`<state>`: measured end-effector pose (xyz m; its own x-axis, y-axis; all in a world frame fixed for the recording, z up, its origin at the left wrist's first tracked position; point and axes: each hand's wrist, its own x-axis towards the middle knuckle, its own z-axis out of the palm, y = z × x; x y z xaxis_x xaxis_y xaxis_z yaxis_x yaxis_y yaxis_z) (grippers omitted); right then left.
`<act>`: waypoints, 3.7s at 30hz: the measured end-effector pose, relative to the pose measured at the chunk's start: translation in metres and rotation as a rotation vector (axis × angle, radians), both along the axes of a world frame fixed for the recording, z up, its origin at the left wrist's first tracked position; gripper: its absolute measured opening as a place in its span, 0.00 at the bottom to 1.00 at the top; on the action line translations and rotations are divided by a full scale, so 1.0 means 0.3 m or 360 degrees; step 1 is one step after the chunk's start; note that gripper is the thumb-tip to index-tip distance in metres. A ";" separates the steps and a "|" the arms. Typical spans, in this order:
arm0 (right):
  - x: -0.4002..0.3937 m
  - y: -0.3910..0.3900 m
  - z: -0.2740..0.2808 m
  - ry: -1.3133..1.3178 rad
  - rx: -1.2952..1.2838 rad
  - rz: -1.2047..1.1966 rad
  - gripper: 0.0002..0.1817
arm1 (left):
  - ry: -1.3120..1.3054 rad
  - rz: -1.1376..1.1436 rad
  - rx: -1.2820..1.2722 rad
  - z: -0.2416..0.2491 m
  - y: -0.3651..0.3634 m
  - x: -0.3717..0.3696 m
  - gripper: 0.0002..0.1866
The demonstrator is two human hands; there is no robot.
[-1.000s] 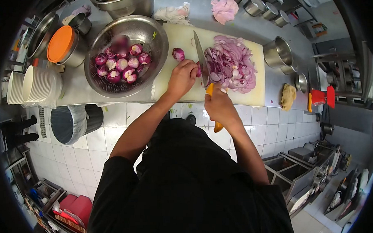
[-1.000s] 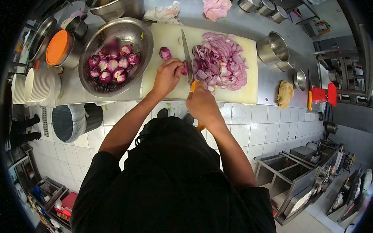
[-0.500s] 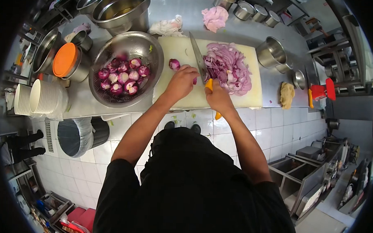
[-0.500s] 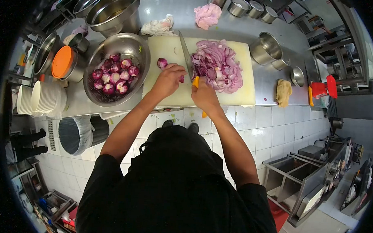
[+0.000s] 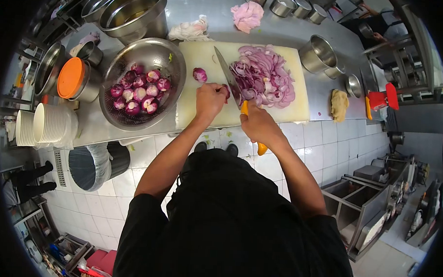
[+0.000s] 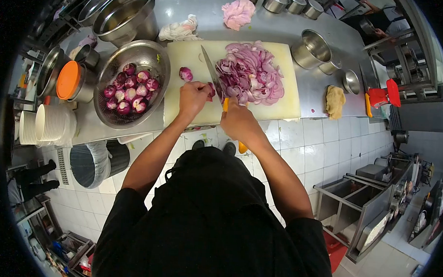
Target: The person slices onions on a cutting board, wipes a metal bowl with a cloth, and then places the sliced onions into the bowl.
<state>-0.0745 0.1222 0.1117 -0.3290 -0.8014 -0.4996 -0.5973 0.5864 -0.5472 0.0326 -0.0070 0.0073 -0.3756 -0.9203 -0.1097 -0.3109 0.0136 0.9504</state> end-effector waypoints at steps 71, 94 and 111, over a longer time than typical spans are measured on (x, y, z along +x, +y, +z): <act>0.040 -0.098 -0.209 0.0126 -0.0358 -0.0096 0.19 | 0.0218 0.0028 -0.0052 -0.062 0.003 -0.001 0.09; -0.014 0.017 -0.224 0.0277 -0.0449 -0.0061 0.22 | -0.0152 -0.0218 -0.1112 -0.043 -0.055 0.077 0.16; 0.028 -0.036 -0.194 0.0188 -0.0374 0.0124 0.20 | 0.0088 -0.0085 -0.0832 -0.045 -0.052 0.071 0.09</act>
